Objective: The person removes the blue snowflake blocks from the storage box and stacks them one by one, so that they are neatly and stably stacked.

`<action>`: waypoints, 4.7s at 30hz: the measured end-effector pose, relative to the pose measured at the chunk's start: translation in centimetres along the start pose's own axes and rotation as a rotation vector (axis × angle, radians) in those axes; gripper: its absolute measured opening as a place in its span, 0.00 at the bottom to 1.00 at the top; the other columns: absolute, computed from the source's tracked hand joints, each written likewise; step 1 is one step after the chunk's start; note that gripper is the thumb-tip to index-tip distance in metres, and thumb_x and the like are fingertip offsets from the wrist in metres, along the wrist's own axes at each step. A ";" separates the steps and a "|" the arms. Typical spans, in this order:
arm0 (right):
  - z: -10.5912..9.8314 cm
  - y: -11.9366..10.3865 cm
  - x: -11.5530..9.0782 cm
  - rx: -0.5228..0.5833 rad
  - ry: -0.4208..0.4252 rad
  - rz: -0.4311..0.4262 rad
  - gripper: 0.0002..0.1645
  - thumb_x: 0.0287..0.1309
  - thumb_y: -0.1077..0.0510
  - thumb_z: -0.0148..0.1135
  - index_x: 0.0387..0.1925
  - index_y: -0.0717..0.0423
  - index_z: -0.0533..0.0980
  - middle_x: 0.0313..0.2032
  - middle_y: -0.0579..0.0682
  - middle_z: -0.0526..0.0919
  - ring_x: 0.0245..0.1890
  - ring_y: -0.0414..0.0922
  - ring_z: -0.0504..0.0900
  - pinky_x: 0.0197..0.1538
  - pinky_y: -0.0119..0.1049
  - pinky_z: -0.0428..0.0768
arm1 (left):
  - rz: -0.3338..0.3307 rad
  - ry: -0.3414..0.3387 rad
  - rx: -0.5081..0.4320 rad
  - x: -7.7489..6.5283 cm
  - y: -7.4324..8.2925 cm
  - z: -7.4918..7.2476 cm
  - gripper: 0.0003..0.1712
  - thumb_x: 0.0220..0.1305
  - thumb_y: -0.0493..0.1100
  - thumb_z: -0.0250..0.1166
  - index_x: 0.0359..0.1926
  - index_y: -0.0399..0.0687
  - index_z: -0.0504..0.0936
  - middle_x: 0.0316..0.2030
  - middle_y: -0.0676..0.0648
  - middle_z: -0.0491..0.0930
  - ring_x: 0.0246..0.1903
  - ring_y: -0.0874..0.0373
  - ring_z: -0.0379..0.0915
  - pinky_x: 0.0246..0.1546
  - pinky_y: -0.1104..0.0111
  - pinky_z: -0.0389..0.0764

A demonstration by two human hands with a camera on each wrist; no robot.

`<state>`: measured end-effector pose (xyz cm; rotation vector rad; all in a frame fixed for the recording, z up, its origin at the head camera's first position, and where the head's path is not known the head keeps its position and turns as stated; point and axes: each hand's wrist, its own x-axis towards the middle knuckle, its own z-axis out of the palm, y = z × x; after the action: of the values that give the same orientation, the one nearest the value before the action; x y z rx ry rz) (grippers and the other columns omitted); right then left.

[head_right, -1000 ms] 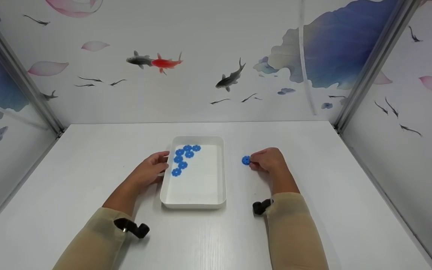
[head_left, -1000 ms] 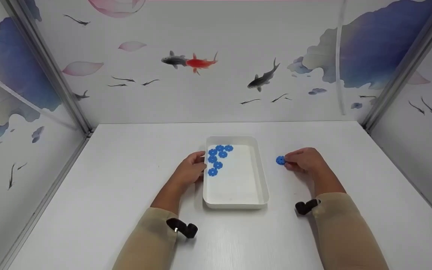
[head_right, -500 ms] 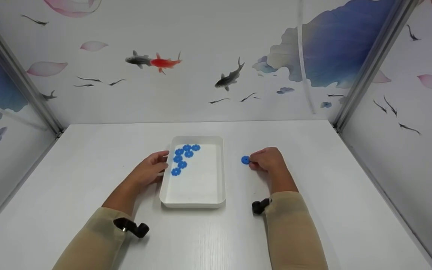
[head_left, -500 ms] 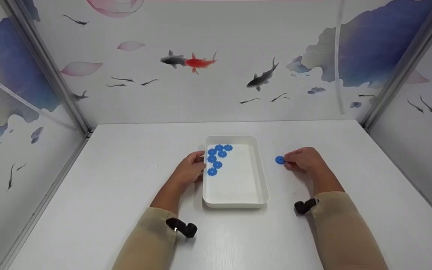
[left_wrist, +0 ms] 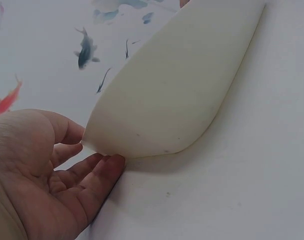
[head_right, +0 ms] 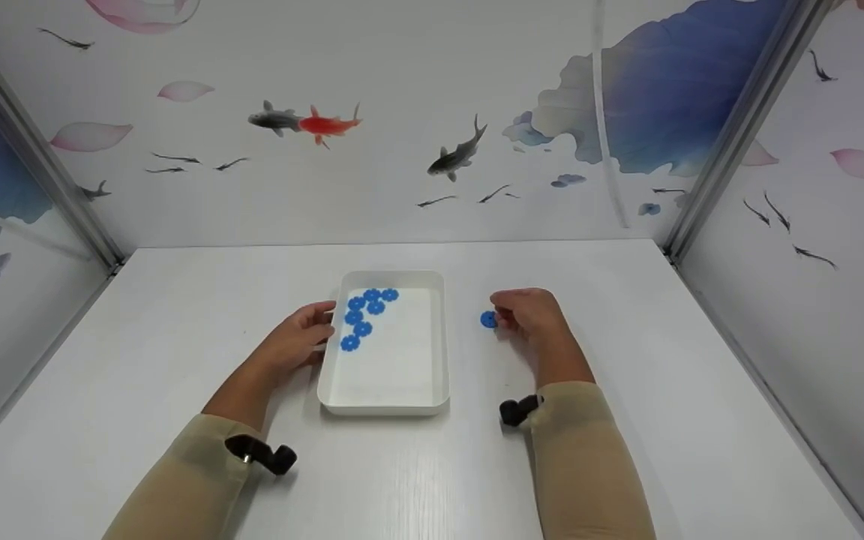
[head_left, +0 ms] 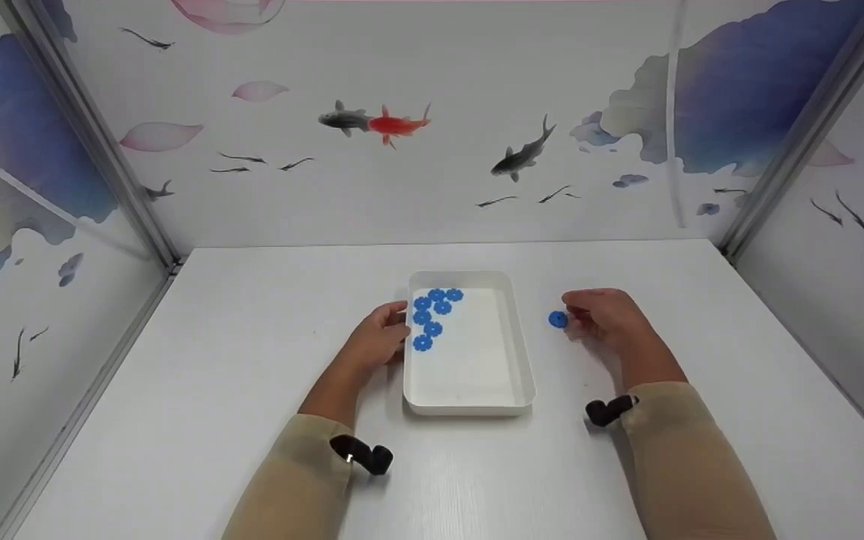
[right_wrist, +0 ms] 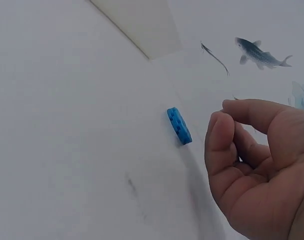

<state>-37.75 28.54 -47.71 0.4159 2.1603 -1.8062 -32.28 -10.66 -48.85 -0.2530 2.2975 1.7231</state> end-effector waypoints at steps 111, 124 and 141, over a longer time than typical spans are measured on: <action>17.8 -4.0 3.4 -0.310 0.071 -0.192 0.21 0.61 0.65 0.76 0.54 0.47 0.83 0.53 0.50 0.84 0.58 0.52 0.81 0.69 0.45 0.83 | 0.045 -0.017 -0.012 0.2 -0.4 -0.2 0.33 0.77 0.47 0.58 0.80 0.61 0.68 0.74 0.50 0.74 0.64 0.51 0.80 0.60 0.58 0.85; 17.9 -4.0 3.8 -0.359 0.092 -0.138 0.24 0.62 0.63 0.76 0.59 0.48 0.83 0.58 0.50 0.84 0.60 0.52 0.82 0.72 0.47 0.80 | 0.038 -0.014 -0.025 0.1 -0.3 -0.1 0.33 0.77 0.47 0.58 0.80 0.61 0.67 0.75 0.49 0.73 0.65 0.51 0.80 0.61 0.57 0.85; 18.0 -4.1 3.3 -0.441 0.060 -0.237 0.22 0.63 0.63 0.72 0.58 0.50 0.85 0.61 0.52 0.84 0.63 0.54 0.80 0.75 0.50 0.77 | 0.029 -0.011 -0.014 0.1 -0.3 -0.4 0.33 0.76 0.47 0.59 0.80 0.62 0.68 0.75 0.50 0.74 0.66 0.50 0.80 0.63 0.56 0.84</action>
<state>-41.70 10.20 -48.38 0.1151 2.6510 -1.3689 -32.36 -11.14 -49.01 -0.2128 2.2933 1.7503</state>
